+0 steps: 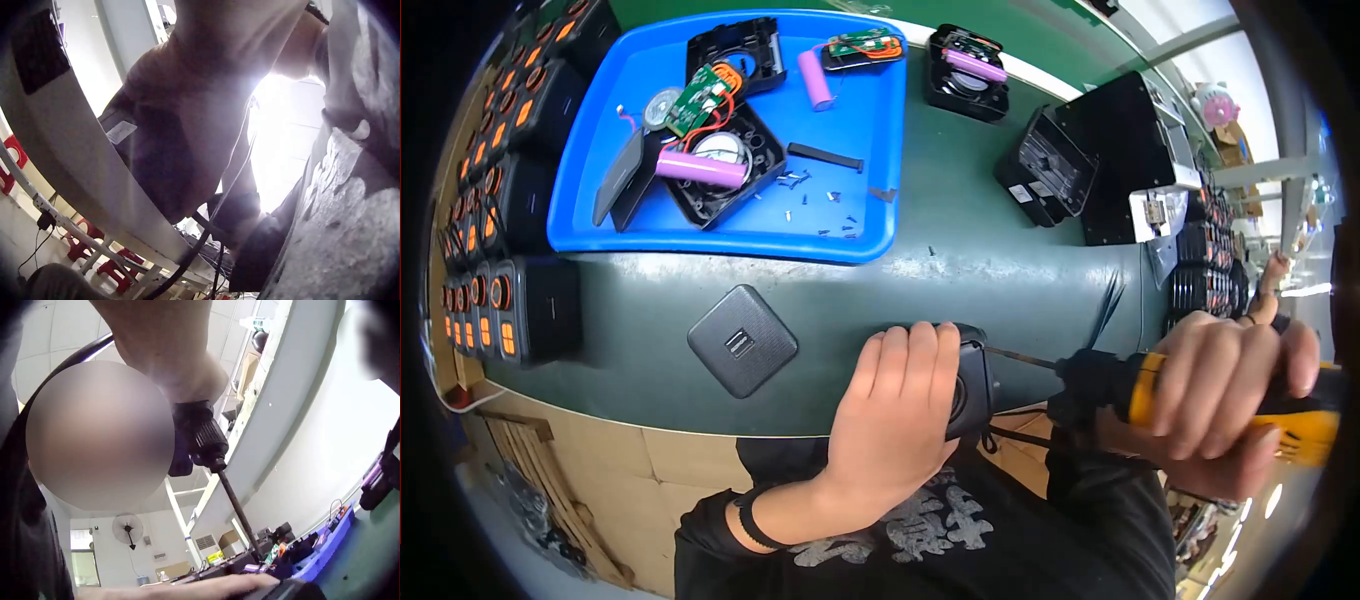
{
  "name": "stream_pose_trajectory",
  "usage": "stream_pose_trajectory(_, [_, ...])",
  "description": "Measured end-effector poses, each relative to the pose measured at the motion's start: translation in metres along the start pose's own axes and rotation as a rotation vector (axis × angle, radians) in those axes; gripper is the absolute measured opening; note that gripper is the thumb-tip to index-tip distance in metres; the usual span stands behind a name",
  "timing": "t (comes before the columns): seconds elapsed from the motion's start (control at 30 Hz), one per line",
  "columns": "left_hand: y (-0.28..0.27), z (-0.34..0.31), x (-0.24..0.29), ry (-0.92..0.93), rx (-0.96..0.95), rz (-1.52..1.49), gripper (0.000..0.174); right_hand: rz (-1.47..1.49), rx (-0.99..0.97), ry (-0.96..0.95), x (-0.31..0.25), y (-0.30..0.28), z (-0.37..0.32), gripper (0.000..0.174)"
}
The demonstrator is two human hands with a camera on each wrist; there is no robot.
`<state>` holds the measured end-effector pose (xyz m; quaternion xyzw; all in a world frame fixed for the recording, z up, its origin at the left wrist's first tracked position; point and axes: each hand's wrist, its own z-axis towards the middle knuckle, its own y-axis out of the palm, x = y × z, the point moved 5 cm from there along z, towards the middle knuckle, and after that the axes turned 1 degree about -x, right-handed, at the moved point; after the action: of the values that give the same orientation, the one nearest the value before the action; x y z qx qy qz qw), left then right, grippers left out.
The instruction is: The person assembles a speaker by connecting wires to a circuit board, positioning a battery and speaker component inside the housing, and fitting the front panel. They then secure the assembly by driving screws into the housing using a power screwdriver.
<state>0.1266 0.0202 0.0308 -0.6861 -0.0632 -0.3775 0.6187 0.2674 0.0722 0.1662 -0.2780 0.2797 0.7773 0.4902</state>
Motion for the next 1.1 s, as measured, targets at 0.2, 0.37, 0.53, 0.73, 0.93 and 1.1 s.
stream_pose_trajectory(0.2, [-0.003, 0.003, 0.004, -0.025, -0.028, 0.099, 0.099, 0.010, 0.031, -0.041, -0.015, -0.026, 0.003, 0.038])
stream_pose_trajectory(0.37, [-0.004, 0.004, 0.004, -0.034, 0.031, 0.061, 0.099, 0.059, 0.070, -0.011, -0.019, -0.040, -0.005, 0.031])
stream_pose_trajectory(0.53, [-0.005, 0.006, 0.006, -0.022, 0.040, 0.096, 0.097, 0.132, -0.481, 0.026, -0.046, -0.088, -0.014, 0.016])
stream_pose_trajectory(0.73, [-0.004, 0.006, 0.005, -0.055, 0.021, 0.118, 0.097, 0.062, -0.327, 0.047, -0.038, -0.097, -0.016, 0.018])
stream_pose_trajectory(0.93, [-0.004, 0.007, 0.003, -0.080, 0.004, 0.129, 0.091, 0.525, -0.568, 0.052, -0.052, -0.143, -0.021, 0.026])
stream_pose_trajectory(1.1, [-0.004, 0.007, 0.002, -0.076, 0.049, 0.155, 0.071, -0.004, -0.475, 0.305, -0.042, -0.119, -0.025, 0.017])
